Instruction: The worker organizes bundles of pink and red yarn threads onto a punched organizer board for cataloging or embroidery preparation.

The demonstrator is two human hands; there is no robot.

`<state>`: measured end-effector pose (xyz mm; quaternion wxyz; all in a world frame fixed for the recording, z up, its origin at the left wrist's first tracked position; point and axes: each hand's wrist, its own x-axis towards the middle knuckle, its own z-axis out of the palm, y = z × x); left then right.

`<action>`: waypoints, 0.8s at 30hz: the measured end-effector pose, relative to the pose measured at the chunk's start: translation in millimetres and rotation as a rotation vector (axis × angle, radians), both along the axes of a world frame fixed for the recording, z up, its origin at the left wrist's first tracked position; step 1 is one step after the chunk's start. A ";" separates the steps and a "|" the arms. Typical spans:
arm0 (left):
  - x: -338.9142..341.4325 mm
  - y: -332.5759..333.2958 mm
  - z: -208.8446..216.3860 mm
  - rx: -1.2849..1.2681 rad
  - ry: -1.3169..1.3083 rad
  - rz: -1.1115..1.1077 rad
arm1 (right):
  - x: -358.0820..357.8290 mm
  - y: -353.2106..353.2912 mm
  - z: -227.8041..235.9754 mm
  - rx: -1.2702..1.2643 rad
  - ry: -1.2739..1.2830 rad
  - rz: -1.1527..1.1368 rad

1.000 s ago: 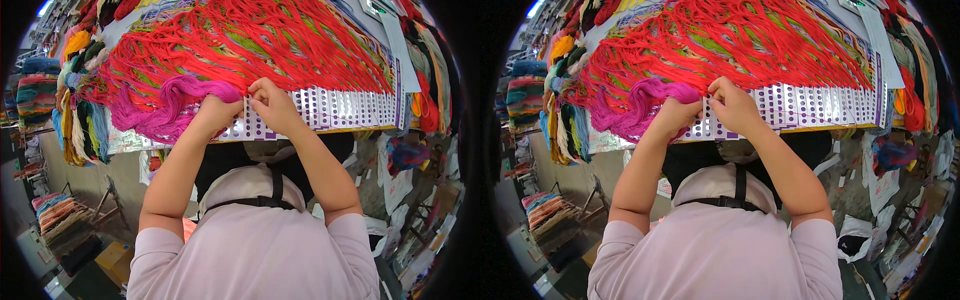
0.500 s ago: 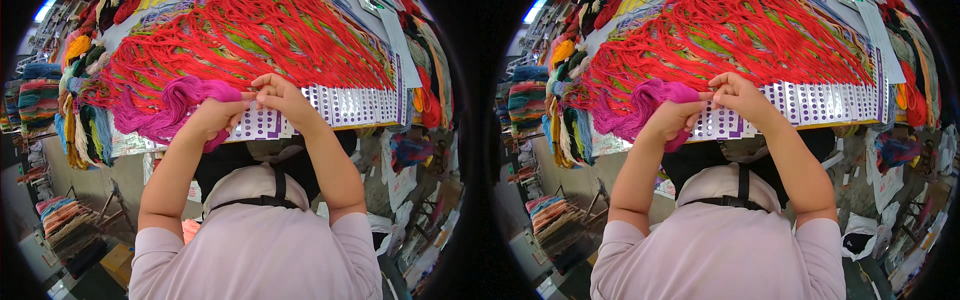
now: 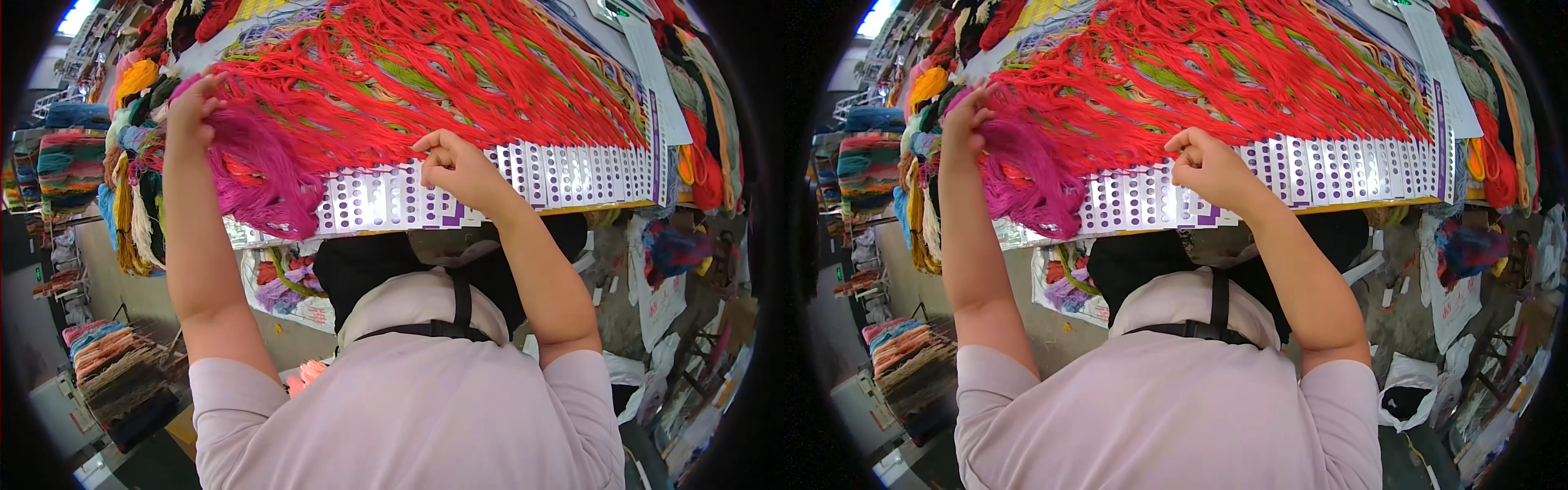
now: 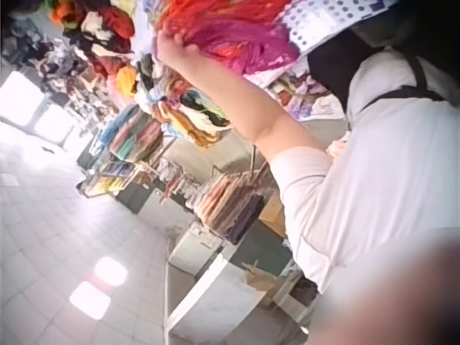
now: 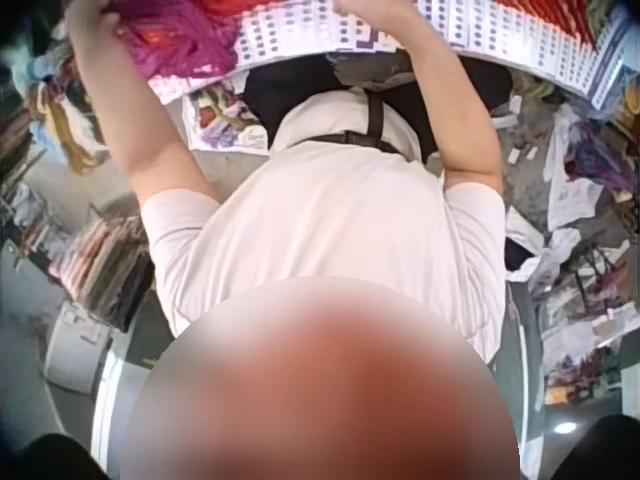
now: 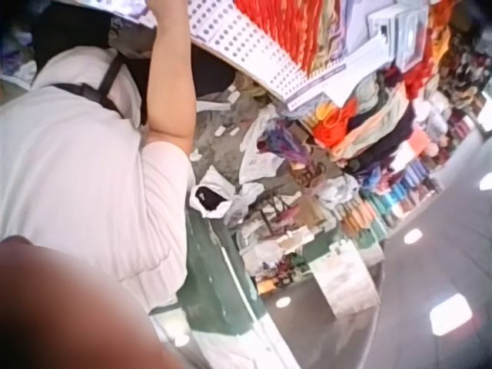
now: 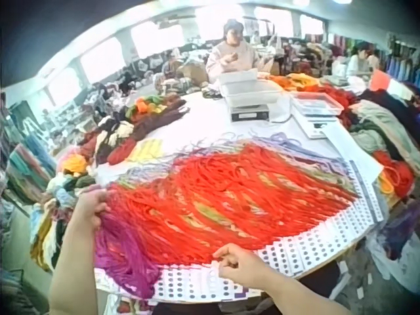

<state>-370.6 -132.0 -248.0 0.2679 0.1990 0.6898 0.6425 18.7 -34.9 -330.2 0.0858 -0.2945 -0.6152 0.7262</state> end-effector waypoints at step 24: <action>221.3 -33.1 7.5 0.163 -0.720 -0.686 | -12.7 -56.4 68.5 -0.154 0.510 -0.339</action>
